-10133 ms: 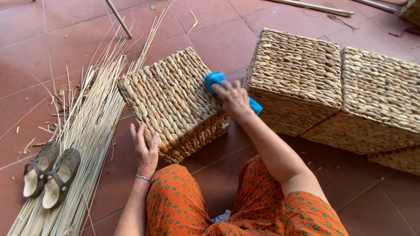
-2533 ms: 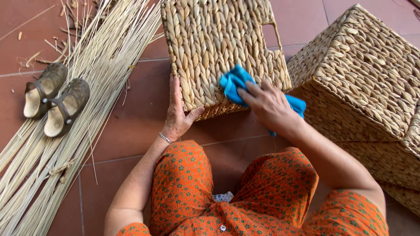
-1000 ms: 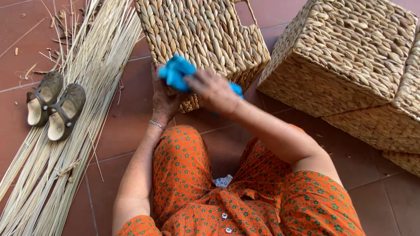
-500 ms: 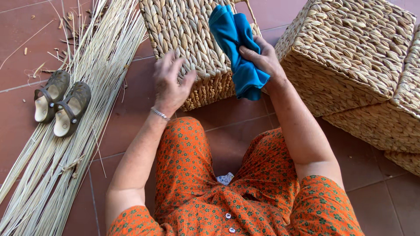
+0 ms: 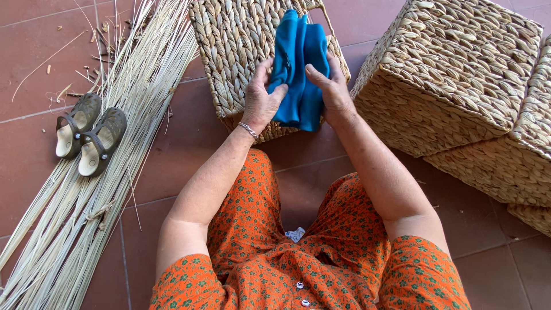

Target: The person sits on the floor and wipes the interior and exterior surfaces of a woven basket using a blue cloth. They rotate the basket to clean different sides and then place it on top of other baskets.

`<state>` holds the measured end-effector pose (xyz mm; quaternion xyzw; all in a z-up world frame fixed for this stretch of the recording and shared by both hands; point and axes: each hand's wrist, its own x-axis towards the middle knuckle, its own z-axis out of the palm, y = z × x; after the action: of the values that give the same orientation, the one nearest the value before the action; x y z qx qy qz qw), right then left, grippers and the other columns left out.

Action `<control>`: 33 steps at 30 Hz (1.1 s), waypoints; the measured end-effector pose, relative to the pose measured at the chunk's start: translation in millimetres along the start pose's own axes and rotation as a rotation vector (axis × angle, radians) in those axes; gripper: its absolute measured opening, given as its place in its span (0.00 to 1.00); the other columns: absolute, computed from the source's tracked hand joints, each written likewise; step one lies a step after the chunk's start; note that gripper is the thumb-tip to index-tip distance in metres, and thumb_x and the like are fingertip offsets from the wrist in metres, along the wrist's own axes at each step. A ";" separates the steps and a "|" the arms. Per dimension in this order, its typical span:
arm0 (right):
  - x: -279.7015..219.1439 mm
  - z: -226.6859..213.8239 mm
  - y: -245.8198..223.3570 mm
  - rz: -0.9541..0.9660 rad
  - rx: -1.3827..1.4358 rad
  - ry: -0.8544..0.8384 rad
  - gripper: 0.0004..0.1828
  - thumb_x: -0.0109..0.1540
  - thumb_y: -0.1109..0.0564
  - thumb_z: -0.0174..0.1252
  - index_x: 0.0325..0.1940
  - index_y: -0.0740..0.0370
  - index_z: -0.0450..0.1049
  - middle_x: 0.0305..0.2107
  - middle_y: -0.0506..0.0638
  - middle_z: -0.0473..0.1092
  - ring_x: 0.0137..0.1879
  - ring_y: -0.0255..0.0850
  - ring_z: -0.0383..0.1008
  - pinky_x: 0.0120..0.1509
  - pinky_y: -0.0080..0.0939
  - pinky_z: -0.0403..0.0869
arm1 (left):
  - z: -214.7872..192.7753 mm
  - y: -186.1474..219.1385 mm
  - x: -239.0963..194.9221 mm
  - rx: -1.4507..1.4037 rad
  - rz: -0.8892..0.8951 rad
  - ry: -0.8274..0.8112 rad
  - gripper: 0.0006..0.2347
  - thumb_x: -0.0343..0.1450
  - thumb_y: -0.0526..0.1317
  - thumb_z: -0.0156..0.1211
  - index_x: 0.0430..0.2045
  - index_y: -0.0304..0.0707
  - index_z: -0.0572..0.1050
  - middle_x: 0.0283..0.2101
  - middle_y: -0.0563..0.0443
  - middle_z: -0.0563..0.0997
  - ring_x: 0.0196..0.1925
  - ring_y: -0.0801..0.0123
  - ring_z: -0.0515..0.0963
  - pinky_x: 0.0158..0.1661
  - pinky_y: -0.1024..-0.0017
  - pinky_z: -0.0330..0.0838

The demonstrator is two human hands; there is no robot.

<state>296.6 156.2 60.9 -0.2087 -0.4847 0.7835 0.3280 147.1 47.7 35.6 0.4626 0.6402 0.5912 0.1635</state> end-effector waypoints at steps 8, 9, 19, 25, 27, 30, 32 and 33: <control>-6.4 15.0 14.1 -0.033 -0.028 -0.103 0.37 0.70 0.45 0.58 0.78 0.51 0.49 0.61 0.49 0.62 0.66 0.37 0.63 0.71 0.44 0.66 | 12.5 22.5 -14.1 0.631 0.503 0.017 0.20 0.69 0.29 0.61 0.57 0.35 0.70 0.44 0.41 0.72 0.47 0.52 0.78 0.44 0.59 0.77; -5.2 12.9 13.7 -0.001 0.014 -0.069 0.35 0.71 0.45 0.58 0.78 0.54 0.53 0.56 0.50 0.63 0.62 0.39 0.64 0.68 0.45 0.68 | 12.3 26.0 -18.0 0.589 0.501 -0.017 0.20 0.67 0.30 0.61 0.56 0.34 0.70 0.43 0.42 0.72 0.47 0.53 0.78 0.46 0.60 0.77; -4.7 13.7 12.6 0.044 0.127 -0.136 0.27 0.69 0.51 0.61 0.67 0.65 0.65 0.54 0.52 0.73 0.58 0.38 0.74 0.64 0.44 0.76 | -13.7 6.4 -2.2 -0.077 0.102 0.170 0.25 0.67 0.46 0.75 0.52 0.30 0.72 0.43 0.49 0.74 0.44 0.73 0.74 0.42 0.73 0.77; 2.7 10.3 11.4 -0.047 -0.143 -0.083 0.29 0.64 0.52 0.67 0.65 0.66 0.67 0.50 0.52 0.74 0.54 0.37 0.75 0.61 0.44 0.77 | -22.8 -11.2 -7.1 -0.229 -0.262 -0.038 0.18 0.69 0.45 0.74 0.45 0.30 0.77 0.41 0.49 0.83 0.41 0.74 0.80 0.45 0.73 0.79; 6.8 3.6 6.0 0.066 -0.173 -0.102 0.32 0.61 0.52 0.69 0.65 0.66 0.67 0.50 0.55 0.76 0.54 0.38 0.77 0.62 0.42 0.77 | -24.2 -13.6 -6.1 -0.351 -0.266 -0.007 0.18 0.69 0.43 0.72 0.47 0.32 0.74 0.43 0.49 0.82 0.44 0.73 0.81 0.47 0.72 0.80; 10.9 -7.8 -7.0 0.167 -0.144 -0.140 0.36 0.56 0.53 0.73 0.64 0.68 0.69 0.50 0.56 0.76 0.54 0.40 0.79 0.62 0.41 0.78 | -26.4 -16.0 -2.9 -0.406 -0.263 0.006 0.19 0.69 0.41 0.70 0.50 0.35 0.71 0.46 0.49 0.81 0.47 0.72 0.81 0.51 0.72 0.79; 10.2 -15.2 -16.2 0.236 -0.145 -0.148 0.36 0.53 0.54 0.75 0.62 0.69 0.71 0.49 0.56 0.77 0.52 0.40 0.80 0.61 0.42 0.79 | -28.4 -17.5 -3.2 -0.390 -0.251 0.014 0.19 0.69 0.39 0.69 0.52 0.35 0.70 0.48 0.48 0.81 0.49 0.72 0.81 0.53 0.72 0.78; 10.4 -18.8 -22.0 0.279 -0.168 -0.142 0.36 0.52 0.54 0.75 0.61 0.69 0.73 0.47 0.56 0.78 0.50 0.41 0.80 0.59 0.42 0.79 | -28.9 -17.8 -3.1 -0.377 -0.239 0.023 0.19 0.70 0.38 0.69 0.52 0.35 0.69 0.48 0.47 0.80 0.49 0.71 0.81 0.53 0.71 0.78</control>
<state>308.3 182.3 72.2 -0.2449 -0.5365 0.7911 0.1625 119.8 30.1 25.6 0.3383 0.5704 0.6819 0.3086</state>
